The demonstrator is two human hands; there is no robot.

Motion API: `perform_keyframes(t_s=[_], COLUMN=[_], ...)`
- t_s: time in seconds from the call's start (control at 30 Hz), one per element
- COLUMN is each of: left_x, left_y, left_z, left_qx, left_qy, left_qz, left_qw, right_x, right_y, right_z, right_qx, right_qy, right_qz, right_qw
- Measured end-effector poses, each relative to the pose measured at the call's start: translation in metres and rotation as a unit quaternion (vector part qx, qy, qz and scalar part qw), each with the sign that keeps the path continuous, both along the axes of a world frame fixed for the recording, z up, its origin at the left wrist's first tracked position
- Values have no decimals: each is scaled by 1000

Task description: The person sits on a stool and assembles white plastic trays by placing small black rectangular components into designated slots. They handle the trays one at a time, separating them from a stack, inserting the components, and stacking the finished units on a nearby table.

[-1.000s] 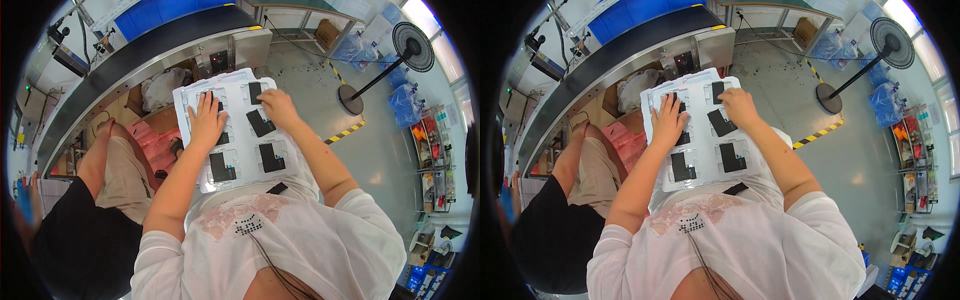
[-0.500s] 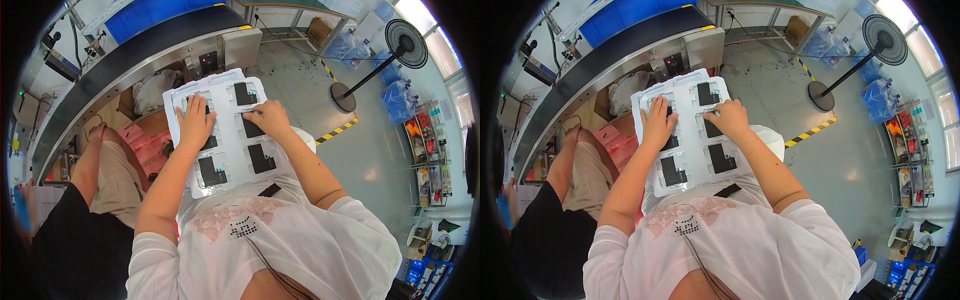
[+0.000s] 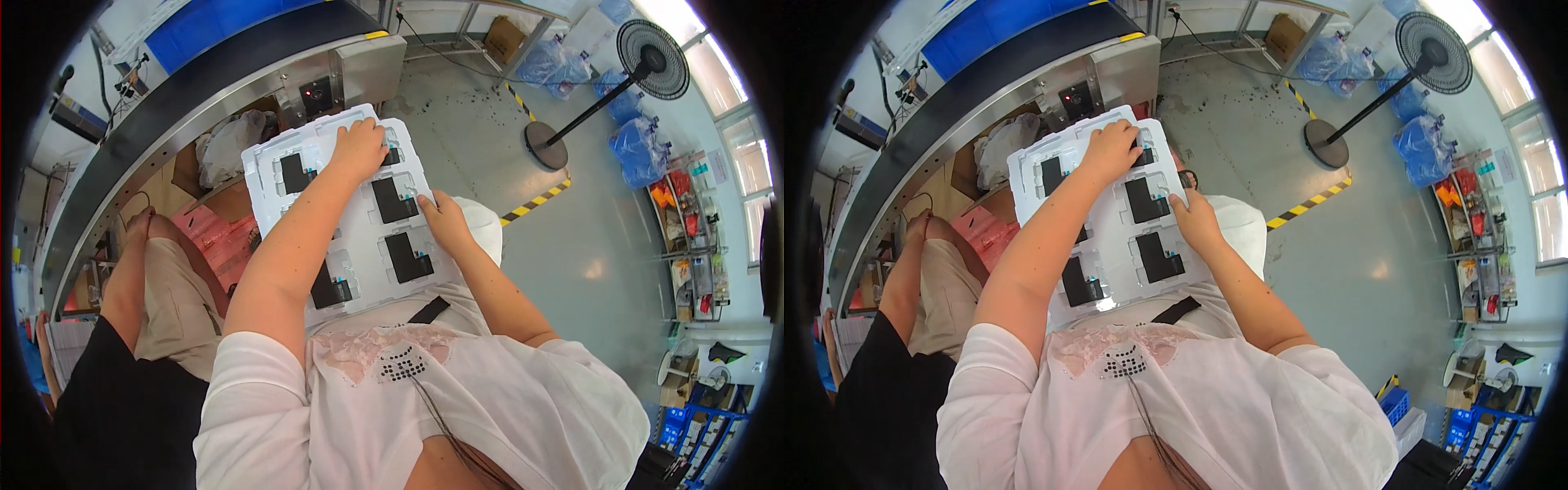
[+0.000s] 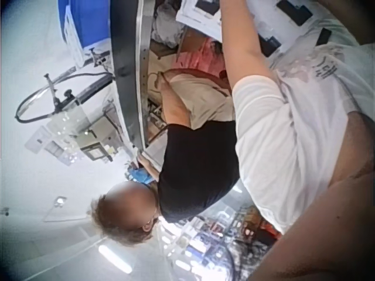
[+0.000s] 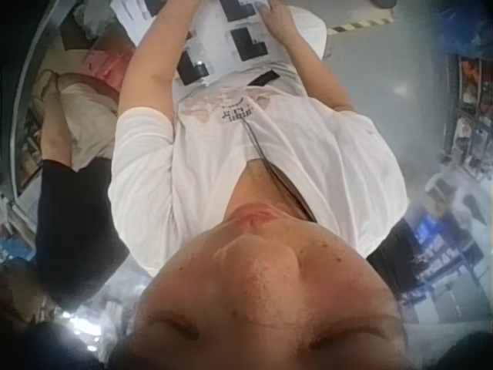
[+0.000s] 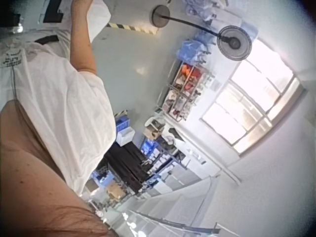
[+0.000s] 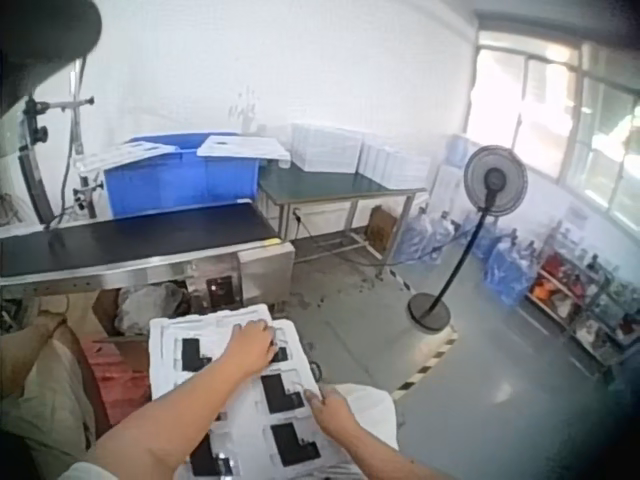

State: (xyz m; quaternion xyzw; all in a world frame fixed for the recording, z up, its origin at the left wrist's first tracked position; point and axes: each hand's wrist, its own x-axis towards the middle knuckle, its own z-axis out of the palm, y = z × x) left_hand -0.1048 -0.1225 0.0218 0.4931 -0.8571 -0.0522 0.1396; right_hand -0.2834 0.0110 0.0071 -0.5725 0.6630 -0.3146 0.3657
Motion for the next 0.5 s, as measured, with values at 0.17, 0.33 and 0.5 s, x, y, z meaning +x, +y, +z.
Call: perform_keyframes(t_s=[0.17, 0.33, 0.5], left_x=[-5, -6, -3], left_y=[-6, -24, -11], left_z=[17, 4, 10], left_qx=[-8, 9, -25], left_qy=[-58, -138, -61], left_qz=[54, 72, 75], left_qw=[997, 988, 995], right_x=[7, 7, 2], right_y=[3, 6, 4], right_z=[0, -2, -4], right_qx=[4, -13, -8], right_qy=[-11, -25, -24], right_qz=[-20, -15, -11], right_qw=[1000, 999, 1000])
